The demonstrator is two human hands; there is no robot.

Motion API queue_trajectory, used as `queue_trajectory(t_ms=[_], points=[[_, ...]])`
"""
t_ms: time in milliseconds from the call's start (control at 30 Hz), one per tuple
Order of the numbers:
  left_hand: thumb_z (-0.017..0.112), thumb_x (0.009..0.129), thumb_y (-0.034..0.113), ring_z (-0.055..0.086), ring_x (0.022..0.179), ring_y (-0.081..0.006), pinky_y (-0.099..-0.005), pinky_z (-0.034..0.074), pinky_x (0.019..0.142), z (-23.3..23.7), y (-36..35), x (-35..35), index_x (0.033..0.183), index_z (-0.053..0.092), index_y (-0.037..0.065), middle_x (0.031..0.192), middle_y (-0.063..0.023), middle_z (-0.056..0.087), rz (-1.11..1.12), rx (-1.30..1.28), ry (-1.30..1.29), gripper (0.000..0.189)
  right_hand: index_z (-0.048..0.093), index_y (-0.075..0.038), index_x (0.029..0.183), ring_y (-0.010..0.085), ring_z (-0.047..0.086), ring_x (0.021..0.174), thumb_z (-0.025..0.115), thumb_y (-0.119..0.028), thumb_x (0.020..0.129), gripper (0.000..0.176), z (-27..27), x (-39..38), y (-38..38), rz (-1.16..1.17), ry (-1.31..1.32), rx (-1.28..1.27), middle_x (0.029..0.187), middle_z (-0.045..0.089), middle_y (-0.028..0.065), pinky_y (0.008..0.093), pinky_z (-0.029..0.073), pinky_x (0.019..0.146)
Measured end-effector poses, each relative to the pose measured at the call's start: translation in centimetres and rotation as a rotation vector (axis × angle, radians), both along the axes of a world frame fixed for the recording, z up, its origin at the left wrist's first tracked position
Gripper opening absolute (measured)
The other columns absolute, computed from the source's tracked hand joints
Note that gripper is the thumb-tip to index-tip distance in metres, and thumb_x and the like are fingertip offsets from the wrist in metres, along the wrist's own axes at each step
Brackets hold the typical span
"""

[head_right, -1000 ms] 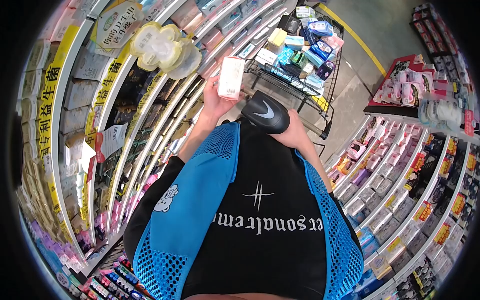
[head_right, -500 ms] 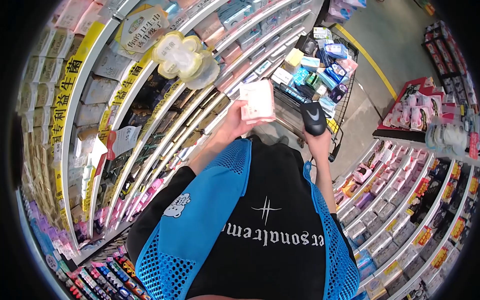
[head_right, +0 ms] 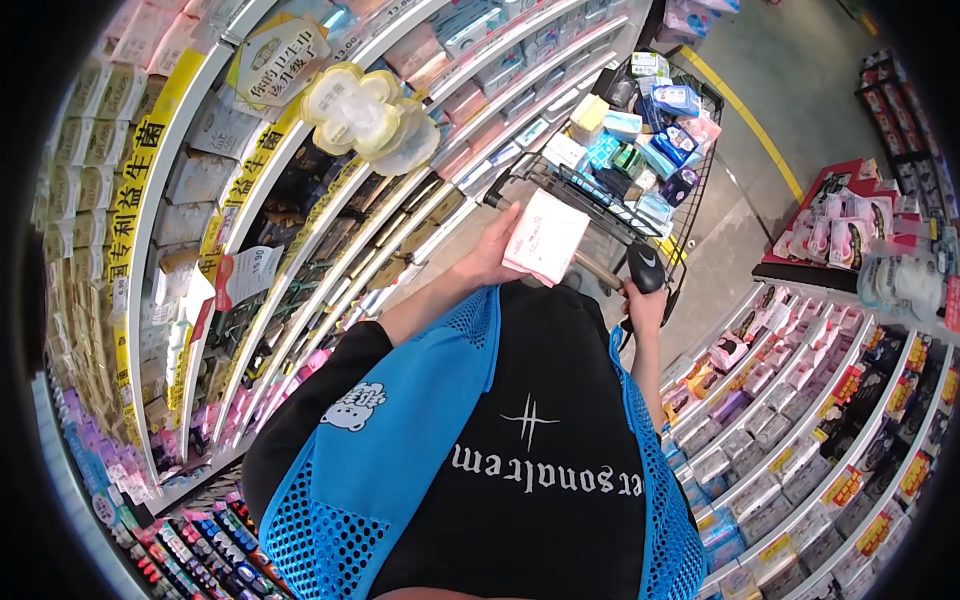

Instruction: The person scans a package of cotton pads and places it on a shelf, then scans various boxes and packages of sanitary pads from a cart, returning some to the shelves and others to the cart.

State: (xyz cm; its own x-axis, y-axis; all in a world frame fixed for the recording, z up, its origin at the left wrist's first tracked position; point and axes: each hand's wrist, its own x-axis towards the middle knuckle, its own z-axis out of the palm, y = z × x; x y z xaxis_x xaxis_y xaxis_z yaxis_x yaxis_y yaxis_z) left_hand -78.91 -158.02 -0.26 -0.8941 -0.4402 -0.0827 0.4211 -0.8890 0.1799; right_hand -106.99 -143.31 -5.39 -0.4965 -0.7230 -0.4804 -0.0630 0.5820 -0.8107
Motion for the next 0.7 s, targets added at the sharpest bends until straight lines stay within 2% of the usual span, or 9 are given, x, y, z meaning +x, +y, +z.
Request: queue_trajectory(t_ms=[167,267,367,467,567,667,700], points=[[0.035,0.102,0.045,0.053,0.131,-0.0336,-0.0545,0.045,0.103,1.3,-0.3,-0.5,0.155,0.032,0.014,0.149,-0.0127,0.048,-0.013,0.000,-0.068,0.061,0.067,0.002,0.096,0.0134,0.058,0.044,0.068,-0.015,0.091,0.018,-0.8,-1.0,0.1,-0.040,-0.165,-0.040,0.068,0.067,0.0095,0.0267,0.044,0.042],[0.034,0.102,0.045,0.054,0.129,-0.0357,-0.0566,0.047,0.101,0.6,-0.6,-0.7,0.155,0.031,0.015,0.148,-0.0137,0.049,-0.025,-0.020,-0.114,0.061,0.065,0.002,0.101,0.0149,0.058,0.044,0.067,-0.015,0.092,0.020,-0.8,-1.6,0.0,-0.032,-0.226,-0.043,0.067,0.065,0.0094,0.0272,0.045,0.042],[0.038,0.100,0.045,0.065,0.110,-0.0406,-0.0620,0.059,0.076,2.8,-0.4,-1.1,0.147,0.037,0.007,0.133,-0.0207,0.057,0.029,-0.016,-0.218,0.061,0.064,0.002,0.104,0.0159,0.058,0.044,0.067,-0.015,0.092,0.021,-1.3,-2.0,0.1,-0.010,-0.250,-0.063,0.066,0.064,0.0096,0.0274,0.046,0.042],[0.043,0.099,0.042,0.066,0.106,-0.0384,-0.0586,0.060,0.072,1.3,-0.3,-1.3,0.148,0.038,0.011,0.129,-0.0204,0.059,0.012,0.033,-0.260,0.058,0.064,0.003,0.104,0.0161,0.059,0.044,0.067,-0.015,0.093,0.022,-1.3,-1.9,0.1,0.003,-0.251,-0.070,0.066,0.064,0.0100,0.0274,0.046,0.042],[0.047,0.097,0.039,0.055,0.126,-0.0385,-0.0571,0.052,0.097,0.8,-0.8,-0.7,0.154,0.031,0.016,0.148,-0.0151,0.046,-0.078,-0.083,-0.169,0.064,0.064,0.003,0.104,0.0160,0.059,0.045,0.067,-0.015,0.093,0.022,-0.8,-1.6,-0.1,-0.006,-0.242,-0.055,0.065,0.063,0.0096,0.0273,0.046,0.043],[0.050,0.096,0.039,0.057,0.124,-0.0378,-0.0572,0.050,0.099,0.5,-0.7,-1.1,0.152,0.033,0.016,0.148,-0.0149,0.046,-0.025,-0.092,-0.210,0.063,0.064,0.003,0.105,0.0158,0.059,0.045,0.067,-0.016,0.093,0.022,-0.7,-1.5,-0.1,-0.017,-0.243,-0.054,0.065,0.063,0.0092,0.0271,0.047,0.043],[0.049,0.097,0.040,0.061,0.114,-0.0360,-0.0553,0.054,0.088,0.4,-0.6,-1.2,0.147,0.038,0.011,0.137,-0.0158,0.053,0.004,-0.088,-0.245,0.059,0.064,0.003,0.105,0.0157,0.059,0.045,0.067,-0.016,0.093,0.022,-0.8,-1.5,-0.1,-0.019,-0.245,-0.061,0.065,0.063,0.0090,0.0270,0.047,0.043]])
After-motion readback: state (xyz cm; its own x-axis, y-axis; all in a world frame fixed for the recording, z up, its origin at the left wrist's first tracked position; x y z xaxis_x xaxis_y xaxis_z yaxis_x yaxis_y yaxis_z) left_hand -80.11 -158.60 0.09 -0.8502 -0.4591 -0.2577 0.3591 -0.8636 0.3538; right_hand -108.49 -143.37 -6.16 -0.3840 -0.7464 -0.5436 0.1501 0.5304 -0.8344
